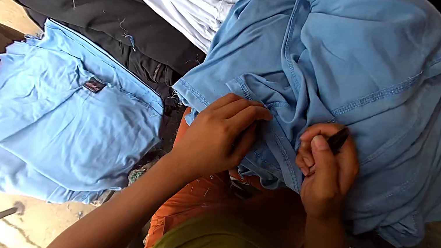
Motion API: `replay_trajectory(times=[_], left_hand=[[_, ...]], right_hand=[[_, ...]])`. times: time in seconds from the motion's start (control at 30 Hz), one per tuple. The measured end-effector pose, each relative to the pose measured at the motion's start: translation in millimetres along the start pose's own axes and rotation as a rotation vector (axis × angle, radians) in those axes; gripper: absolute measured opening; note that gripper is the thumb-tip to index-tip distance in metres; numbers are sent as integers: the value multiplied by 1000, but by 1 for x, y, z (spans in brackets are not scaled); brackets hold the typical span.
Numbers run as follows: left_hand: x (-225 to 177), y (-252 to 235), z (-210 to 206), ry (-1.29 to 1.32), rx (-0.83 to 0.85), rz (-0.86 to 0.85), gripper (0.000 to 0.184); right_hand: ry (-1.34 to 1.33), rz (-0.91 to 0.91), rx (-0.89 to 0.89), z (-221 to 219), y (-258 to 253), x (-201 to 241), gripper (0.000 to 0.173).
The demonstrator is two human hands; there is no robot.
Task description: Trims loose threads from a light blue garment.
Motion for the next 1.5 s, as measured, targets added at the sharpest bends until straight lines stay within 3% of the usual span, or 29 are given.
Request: replay_trajectory(times=[0.1,0.2,0.33,0.47,0.6,0.73,1.07,1.37,1.5], left_hand=[[-7,-10,-5,-81,42,51,28],[-12,-8,-8,-159,47,56,39],[-10,2,-6,-99,-8,55,15],[-5,-2,3,-30,23,105,13],[1,-12,13,26,128,111,15],[8,-19,16,-5,196,-1,19],[12,-27,18,10,279,41,22],[10,-31,16,7,261,54,20],[13,-27,31,163,336,49,22]], right_hand=[[58,-21,-13,5,-7,-3,22],[110,23,13,3,-3,-1,29],[296,206,38,-2,5,0,38],[544,402,41,-6,14,3,35],[744,470,26,-9,20,4,32],[891,455,-10,-16,18,10,31],[1078,322,83,-28,4,28,31],[1091,321,143,-31,-3,28,30],[995,265,175,-19,-4,30,31]])
Point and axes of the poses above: each hand's wrist, its own y-axis away from the middle knuckle, its own z-axis out of the back of the hand, x = y × z, the point moved 3 cm from there along -y, towards the middle knuckle, and after that the axes turned 12 degrees about -x, right-handed, at the moved point
